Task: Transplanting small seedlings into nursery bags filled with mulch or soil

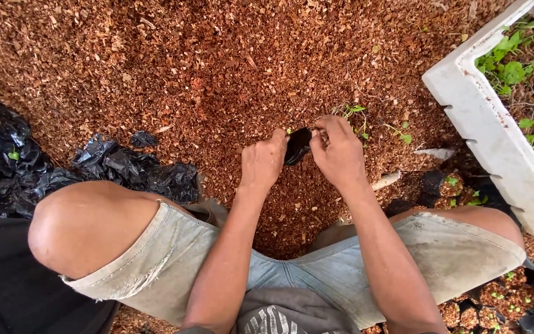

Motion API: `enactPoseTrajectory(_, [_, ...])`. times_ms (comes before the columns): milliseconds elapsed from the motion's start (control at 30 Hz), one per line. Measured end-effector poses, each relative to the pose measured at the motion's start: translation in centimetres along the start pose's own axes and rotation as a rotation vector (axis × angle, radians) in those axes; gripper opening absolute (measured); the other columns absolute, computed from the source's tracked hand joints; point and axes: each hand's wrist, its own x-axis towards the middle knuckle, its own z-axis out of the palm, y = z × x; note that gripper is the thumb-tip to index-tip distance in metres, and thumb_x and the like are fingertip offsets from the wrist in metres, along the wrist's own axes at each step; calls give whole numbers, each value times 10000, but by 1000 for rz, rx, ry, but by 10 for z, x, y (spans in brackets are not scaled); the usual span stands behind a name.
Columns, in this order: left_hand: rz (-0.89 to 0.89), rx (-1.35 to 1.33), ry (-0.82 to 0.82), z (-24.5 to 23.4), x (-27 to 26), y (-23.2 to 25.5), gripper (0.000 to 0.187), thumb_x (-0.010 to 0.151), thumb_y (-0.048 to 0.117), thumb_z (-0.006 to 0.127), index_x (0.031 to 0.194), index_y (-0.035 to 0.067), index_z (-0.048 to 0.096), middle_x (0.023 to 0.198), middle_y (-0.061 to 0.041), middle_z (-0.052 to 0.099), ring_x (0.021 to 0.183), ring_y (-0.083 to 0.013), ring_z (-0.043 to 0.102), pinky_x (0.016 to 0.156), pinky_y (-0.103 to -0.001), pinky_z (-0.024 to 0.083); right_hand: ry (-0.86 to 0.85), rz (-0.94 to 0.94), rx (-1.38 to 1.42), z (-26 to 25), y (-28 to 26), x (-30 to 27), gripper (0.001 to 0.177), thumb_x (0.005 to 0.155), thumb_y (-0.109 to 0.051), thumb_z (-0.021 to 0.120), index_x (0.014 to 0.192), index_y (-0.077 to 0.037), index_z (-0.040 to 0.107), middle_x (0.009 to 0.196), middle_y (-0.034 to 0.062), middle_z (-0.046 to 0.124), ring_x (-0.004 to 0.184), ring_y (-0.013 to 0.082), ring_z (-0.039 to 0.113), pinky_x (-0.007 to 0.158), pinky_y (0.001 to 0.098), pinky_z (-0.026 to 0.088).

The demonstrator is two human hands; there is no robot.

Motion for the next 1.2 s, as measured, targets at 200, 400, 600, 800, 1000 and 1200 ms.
enactPoseTrajectory(200, [-138, -126, 20, 7, 2, 6, 197, 1060, 240, 536, 887, 161, 588, 489, -3, 625, 434, -187, 660, 519, -327, 545, -258, -27, 195, 17, -15, -9, 230, 949, -13, 594, 1159, 28, 678, 1072, 221, 696, 1009, 306, 715, 833, 332, 612])
enactPoseTrajectory(400, [-394, -220, 74, -20, 4, 15, 271, 1042, 88, 463, 806, 102, 595, 423, -7, 530, 325, -167, 513, 426, -292, 477, -49, 35, 311, 16, -7, 24, 206, 973, 48, 579, 1152, 70, 678, 1013, 236, 704, 968, 317, 706, 857, 374, 581])
enactPoseTrajectory(600, [-276, 118, 359, -125, 12, 24, 122, 1002, 34, 615, 926, 40, 711, 489, -36, 631, 362, -155, 604, 389, -244, 475, -75, -86, 88, 90, -3, 106, 222, 987, -40, 654, 1205, -17, 688, 1129, 157, 701, 1135, 277, 661, 1016, 385, 512])
enactPoseTrajectory(800, [-343, 223, 570, -162, 3, 11, 130, 949, 59, 703, 1065, 114, 676, 553, 16, 664, 387, -74, 581, 449, -195, 470, -2, -289, 122, 246, -39, 139, 359, 1021, -300, 667, 1348, -154, 644, 1379, 120, 608, 1394, 279, 497, 1217, 377, 323])
enactPoseTrajectory(1000, [-351, 91, 548, -160, 6, 13, 124, 939, 43, 714, 1059, 73, 696, 545, -20, 666, 361, -104, 552, 441, -212, 452, -552, -137, 594, 169, -55, 103, 514, 1017, -459, 384, 1461, -208, 441, 1419, 29, 363, 1239, 200, 269, 1011, 447, 199])
enactPoseTrajectory(1200, [-348, 30, 503, -181, 15, 36, 278, 843, 67, 744, 1111, -1, 717, 652, -73, 708, 470, -174, 593, 485, -312, 486, -961, -149, 17, 108, -49, 210, 168, 889, -223, 699, 780, -96, 712, 923, 121, 714, 796, 179, 697, 708, 313, 628])
